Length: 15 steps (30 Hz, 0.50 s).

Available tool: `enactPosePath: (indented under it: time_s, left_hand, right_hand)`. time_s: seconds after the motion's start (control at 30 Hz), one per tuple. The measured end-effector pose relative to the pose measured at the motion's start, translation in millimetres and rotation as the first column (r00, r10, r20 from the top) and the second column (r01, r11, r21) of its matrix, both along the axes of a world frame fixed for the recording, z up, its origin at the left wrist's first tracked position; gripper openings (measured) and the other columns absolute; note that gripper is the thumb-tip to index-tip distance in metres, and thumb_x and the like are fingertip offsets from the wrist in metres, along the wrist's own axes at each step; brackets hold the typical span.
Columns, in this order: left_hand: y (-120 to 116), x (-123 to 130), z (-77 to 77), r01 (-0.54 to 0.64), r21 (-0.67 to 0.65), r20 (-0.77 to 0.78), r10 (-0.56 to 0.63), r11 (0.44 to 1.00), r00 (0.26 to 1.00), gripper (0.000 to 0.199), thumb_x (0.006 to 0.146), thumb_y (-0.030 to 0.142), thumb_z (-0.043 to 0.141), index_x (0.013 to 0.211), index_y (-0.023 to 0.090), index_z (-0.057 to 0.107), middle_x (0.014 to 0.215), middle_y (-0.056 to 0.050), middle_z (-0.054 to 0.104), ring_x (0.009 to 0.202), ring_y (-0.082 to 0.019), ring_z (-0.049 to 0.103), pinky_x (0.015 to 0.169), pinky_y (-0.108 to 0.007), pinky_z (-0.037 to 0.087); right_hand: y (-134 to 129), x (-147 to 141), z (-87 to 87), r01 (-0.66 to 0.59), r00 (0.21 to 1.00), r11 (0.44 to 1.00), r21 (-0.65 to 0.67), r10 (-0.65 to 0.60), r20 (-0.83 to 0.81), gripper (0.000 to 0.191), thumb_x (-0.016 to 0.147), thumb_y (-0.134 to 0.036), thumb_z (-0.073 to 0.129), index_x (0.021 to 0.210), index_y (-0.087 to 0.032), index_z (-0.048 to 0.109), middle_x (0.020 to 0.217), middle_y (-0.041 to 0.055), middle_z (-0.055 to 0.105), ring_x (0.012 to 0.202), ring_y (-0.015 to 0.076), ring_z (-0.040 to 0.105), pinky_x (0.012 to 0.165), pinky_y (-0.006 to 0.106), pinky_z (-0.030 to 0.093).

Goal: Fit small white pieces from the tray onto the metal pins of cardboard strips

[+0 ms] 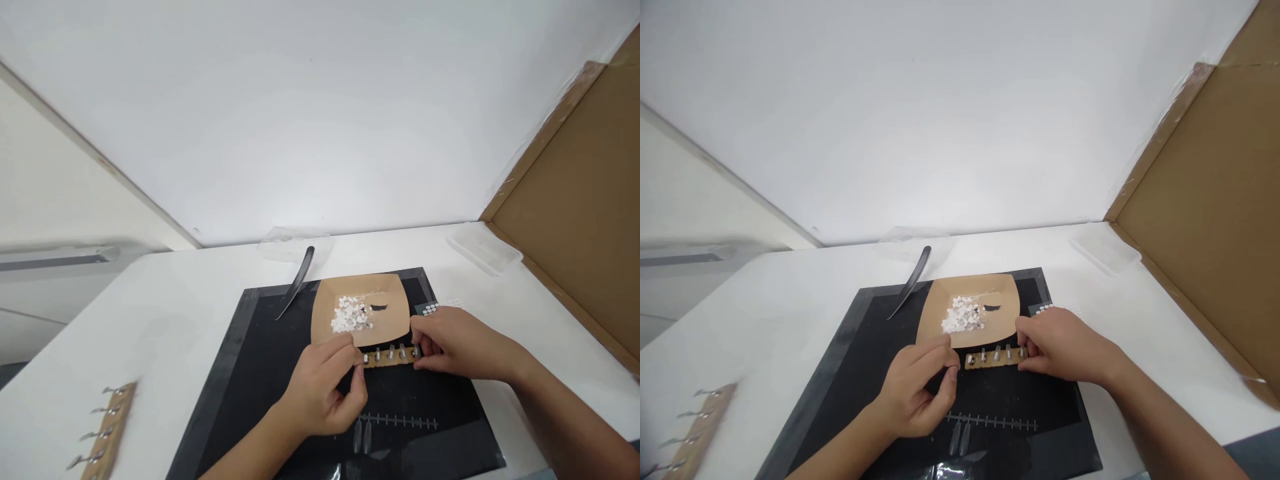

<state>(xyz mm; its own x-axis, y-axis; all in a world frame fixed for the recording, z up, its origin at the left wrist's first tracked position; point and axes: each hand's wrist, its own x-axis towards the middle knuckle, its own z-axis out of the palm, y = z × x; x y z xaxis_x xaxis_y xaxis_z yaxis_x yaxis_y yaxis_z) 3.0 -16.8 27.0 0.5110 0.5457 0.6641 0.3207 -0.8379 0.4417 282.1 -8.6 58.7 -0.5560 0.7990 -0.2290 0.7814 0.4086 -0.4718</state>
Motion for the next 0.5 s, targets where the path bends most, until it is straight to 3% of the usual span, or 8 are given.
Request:
enactPosePath:
  time_s: [0.33,0.5]
  left_hand:
    - [0,0,-3.7,0.009,0.019,-0.038,-0.009,1.000,0.999,0.015,0.089,0.005,0.053,0.083,0.019,0.054,0.068,0.002,0.046,0.058,-0.012,0.043,0.051,-0.028,0.026]
    - [2,3,-5.7,0.059,0.058,-0.112,-0.052,0.997,0.992,0.013,0.089,0.006,0.058,0.093,0.017,0.063,0.074,-0.002,0.055,0.065,-0.015,0.049,0.056,-0.028,0.039]
  right_hand:
    - [-18,-9,-10.9,-0.015,0.990,0.965,0.262,-0.023,0.139,0.021,0.092,-0.025,0.073,0.097,-0.023,0.053,0.086,-0.0009,0.071,0.073,0.0195,0.064,0.059,0.029,0.018]
    - [-19,-13,-7.8,-0.034,0.981,0.963,0.267,-0.019,0.194,0.021,0.093,-0.023,0.072,0.097,-0.022,0.052,0.087,0.0001,0.071,0.073,0.0199,0.065,0.058,0.030,0.017]
